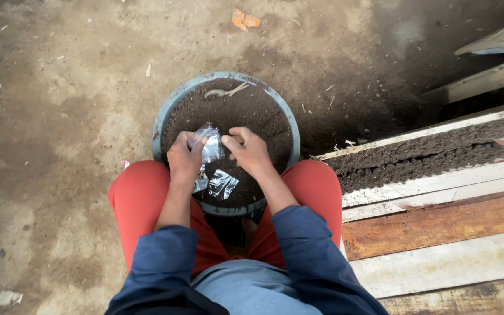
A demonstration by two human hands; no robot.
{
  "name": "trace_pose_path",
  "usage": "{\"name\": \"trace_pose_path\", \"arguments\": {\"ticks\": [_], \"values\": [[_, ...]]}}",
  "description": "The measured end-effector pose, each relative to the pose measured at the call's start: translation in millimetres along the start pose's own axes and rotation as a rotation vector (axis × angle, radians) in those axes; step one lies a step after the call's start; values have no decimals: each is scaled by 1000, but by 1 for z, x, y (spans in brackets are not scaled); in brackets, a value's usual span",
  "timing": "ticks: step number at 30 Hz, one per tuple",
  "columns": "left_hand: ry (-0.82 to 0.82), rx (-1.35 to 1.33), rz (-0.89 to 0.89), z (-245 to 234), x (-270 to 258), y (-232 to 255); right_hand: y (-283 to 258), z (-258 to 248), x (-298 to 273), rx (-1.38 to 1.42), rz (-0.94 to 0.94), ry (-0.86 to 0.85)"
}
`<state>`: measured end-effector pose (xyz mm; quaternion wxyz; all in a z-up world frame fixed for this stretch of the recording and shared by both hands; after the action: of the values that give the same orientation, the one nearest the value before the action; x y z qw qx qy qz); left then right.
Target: The person scoops soil from a bucket and places it into a wooden seed tray, forming small mounds in a row. They repeatedly take handfuls of soil, shape them, and arrange them in the tray compartments.
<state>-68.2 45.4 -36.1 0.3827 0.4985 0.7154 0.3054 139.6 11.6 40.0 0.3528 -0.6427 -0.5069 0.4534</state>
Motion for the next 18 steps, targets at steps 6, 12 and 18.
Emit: {"name": "trace_pose_path", "arguments": {"ticks": [6,12,18], "values": [[-65,-283,-25,33,0,0,47,34,30,337,73,62],[0,-236,-19,24,-10,16,41,23,40,-195,-110,136],[-2,-675,-27,37,-36,33,-68,39,-13,-414,-582,272]]}}
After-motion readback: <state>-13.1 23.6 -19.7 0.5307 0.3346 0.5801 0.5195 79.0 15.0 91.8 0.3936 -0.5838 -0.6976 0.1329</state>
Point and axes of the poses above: each hand's wrist, its own x-axis towards the middle knuckle, its own z-axis out of the palm, y = z × x, the point moved 9 cm from there along x, towards the middle knuckle, and after that the axes turned 6 degrees about -z, right-handed, at the moved point
